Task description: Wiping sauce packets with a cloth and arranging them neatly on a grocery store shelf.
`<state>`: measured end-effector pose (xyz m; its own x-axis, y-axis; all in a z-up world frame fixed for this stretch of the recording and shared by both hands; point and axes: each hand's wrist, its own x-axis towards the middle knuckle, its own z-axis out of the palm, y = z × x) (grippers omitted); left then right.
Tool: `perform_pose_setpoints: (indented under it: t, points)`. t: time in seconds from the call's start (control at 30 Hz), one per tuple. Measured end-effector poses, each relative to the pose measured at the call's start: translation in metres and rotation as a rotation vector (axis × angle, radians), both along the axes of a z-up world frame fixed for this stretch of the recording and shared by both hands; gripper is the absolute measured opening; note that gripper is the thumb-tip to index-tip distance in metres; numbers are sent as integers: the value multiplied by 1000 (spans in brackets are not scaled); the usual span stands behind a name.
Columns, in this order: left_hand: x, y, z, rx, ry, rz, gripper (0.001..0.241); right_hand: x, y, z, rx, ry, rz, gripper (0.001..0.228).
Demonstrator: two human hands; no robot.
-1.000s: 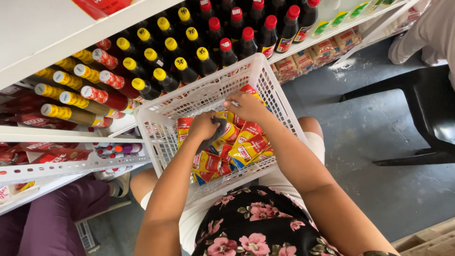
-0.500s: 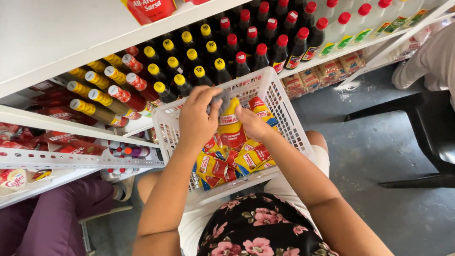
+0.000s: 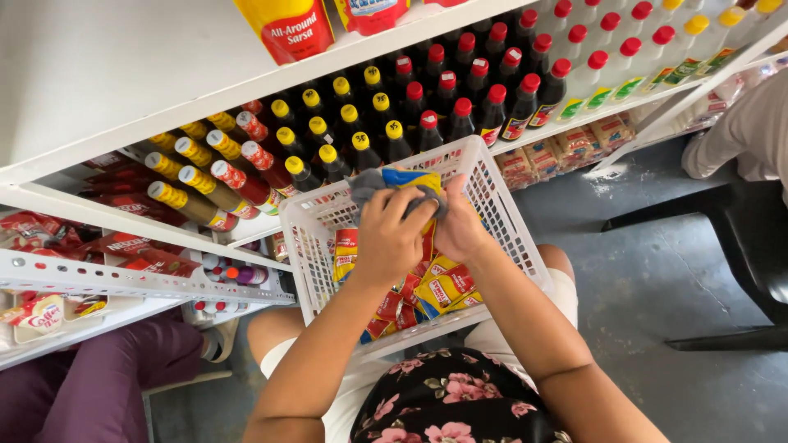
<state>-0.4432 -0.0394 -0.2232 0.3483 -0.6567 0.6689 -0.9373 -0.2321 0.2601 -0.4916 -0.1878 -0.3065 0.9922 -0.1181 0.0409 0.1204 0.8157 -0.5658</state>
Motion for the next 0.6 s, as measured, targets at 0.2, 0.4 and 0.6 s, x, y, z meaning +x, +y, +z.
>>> perform_pose_setpoints:
  t: [0.2,0.4,0.6]
  points:
    - [-15,13,-4,79,-33,-50,30,0,-1,19,-187,-74,-14,65]
    - [-2,43,3,24,315,-271,27,2,-13,24,-126,-42,29,64]
    - [17,30,14,-458,578,-89,19,3,-4,-9,204,-253,216,50]
